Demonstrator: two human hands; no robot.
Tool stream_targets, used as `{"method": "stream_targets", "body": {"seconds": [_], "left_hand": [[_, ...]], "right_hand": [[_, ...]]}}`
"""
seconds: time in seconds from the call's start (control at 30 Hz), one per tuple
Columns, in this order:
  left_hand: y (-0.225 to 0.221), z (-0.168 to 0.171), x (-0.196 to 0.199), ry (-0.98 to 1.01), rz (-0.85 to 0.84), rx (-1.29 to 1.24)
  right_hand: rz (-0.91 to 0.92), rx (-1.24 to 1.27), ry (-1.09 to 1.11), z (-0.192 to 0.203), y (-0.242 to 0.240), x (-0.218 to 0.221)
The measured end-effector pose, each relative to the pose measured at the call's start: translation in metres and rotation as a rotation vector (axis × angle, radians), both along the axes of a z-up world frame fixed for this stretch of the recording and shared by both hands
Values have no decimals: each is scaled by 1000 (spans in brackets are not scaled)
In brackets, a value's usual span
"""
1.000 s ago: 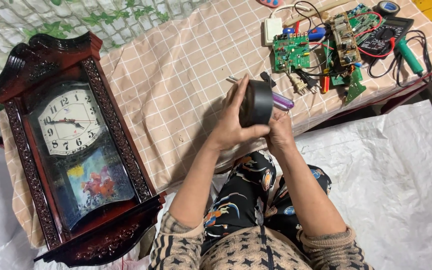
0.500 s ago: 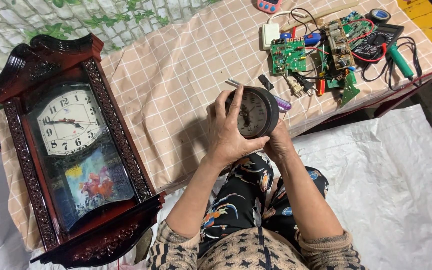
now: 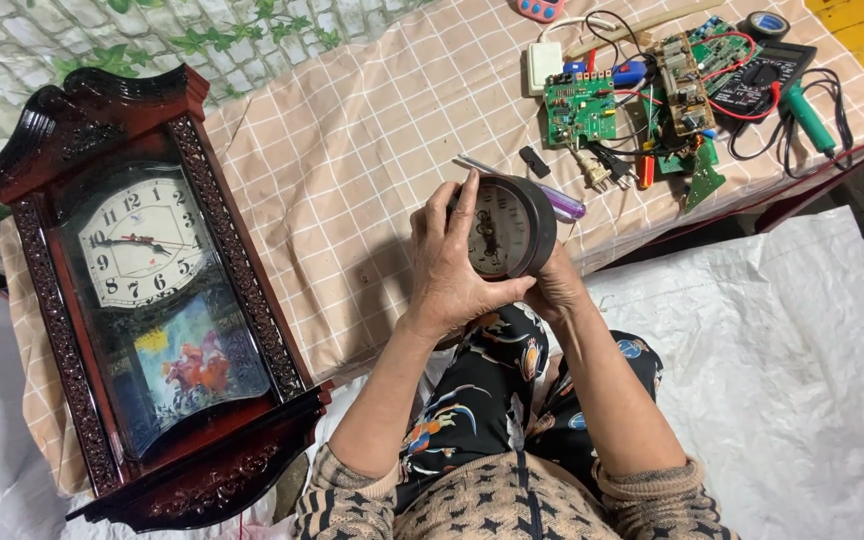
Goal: Disassembling a small round clock by removing screws and prying the casing apart using a screwdriver.
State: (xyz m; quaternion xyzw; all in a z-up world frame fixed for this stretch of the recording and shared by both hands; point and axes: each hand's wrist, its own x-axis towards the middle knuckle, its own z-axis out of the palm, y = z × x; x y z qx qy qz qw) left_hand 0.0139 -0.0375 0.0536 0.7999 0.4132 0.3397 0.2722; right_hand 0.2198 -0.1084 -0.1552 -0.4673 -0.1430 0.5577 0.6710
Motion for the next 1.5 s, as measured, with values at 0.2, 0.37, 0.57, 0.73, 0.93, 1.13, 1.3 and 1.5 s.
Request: {"method": "stream_targets", "body": {"seconds": [0.2,0.37,0.57,0.73,0.93,1.13,1.3,1.5], "left_hand": [[3,-5,-2,2,-9,3],[0,-1,-1,30,-7,13],[-1,-2,-2,29,-6,24],[0,-4,-1,43,0,51],[0,-9,-3,-5,-18,64],[5,-18,-7,-61,-38,68],[20,-45,-20,-582,-261,-469],[34,-64,-36,-1267,-533,-861]], "right_hand": [[20,-13,24,-6,-8,1],[35,-24,37,-7,-14,2],[56,-40,53,47,8,-30],[71,-49,64,101,28,-59],[91,-58,75,113,32,-65],[107,-69,91,118,30,-70],[109,-73,107,125,29,-70],[168,34,49,140,25,-77]]}}
